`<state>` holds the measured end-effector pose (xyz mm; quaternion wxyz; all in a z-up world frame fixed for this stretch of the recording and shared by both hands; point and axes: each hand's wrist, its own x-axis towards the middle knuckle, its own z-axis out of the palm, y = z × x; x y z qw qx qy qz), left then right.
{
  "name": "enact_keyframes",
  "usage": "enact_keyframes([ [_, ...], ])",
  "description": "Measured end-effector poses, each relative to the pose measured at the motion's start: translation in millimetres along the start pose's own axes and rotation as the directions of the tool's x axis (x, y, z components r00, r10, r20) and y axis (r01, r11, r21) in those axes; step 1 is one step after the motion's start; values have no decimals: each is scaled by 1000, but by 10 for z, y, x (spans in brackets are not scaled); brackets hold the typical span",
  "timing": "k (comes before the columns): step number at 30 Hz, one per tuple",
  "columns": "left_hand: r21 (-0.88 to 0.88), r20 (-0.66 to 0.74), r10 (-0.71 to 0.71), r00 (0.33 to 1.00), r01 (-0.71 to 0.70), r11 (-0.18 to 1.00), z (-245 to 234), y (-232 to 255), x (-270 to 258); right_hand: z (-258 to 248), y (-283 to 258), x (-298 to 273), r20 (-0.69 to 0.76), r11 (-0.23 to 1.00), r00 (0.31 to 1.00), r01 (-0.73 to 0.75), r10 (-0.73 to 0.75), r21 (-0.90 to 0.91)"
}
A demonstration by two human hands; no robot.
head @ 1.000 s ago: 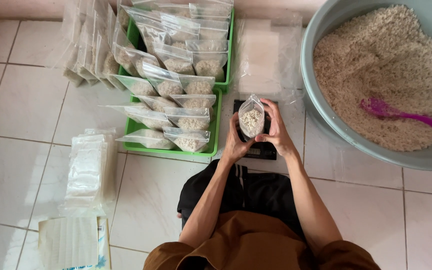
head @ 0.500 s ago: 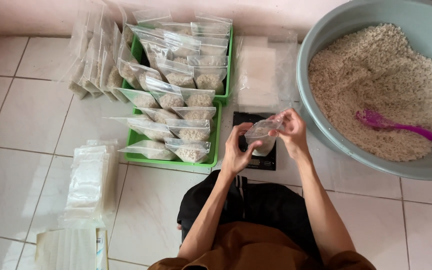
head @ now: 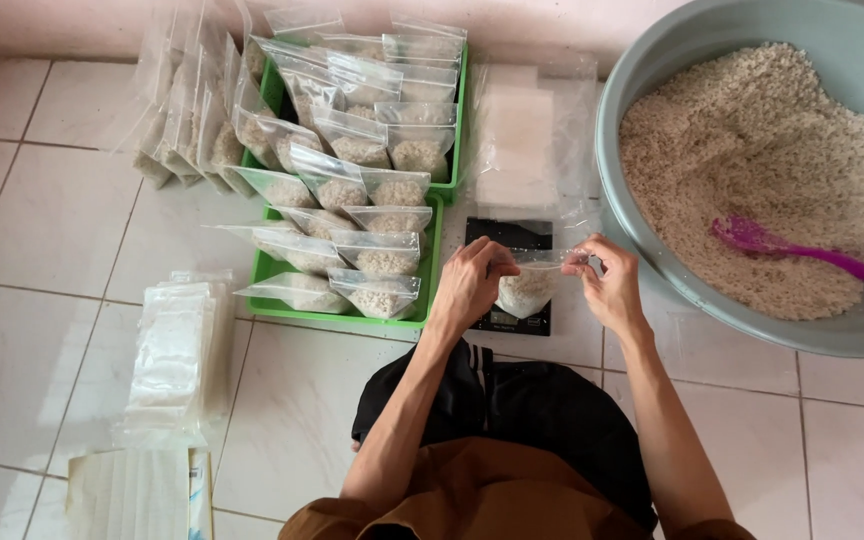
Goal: Portioning and packaging grains into small plastic bags using a scoop and a digital scale.
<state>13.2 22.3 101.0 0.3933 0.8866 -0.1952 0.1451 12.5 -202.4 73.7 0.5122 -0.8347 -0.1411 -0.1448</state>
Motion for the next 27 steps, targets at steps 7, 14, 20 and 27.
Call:
enact_keyframes([
  [7, -13, -4, 91, 996, -91, 996, 62, -109, -2, 174, 79, -86, -90, 996, 993, 76, -80, -47],
  [14, -57, 230, 86, 969, -75, 996, -163, 46, 126, 12, -46, -74, 43, 998, 997, 67, -67, -13],
  [20, 120, 236, 182, 955, -214, 969, 7, 6, 152, 3, -242, 3, 94, 991, 991, 99, -91, -85],
  [27, 205, 271, 214, 938, -274, 940, -30, -3, 198, 83, -165, -22, 23, 989, 994, 108, -106, -100],
])
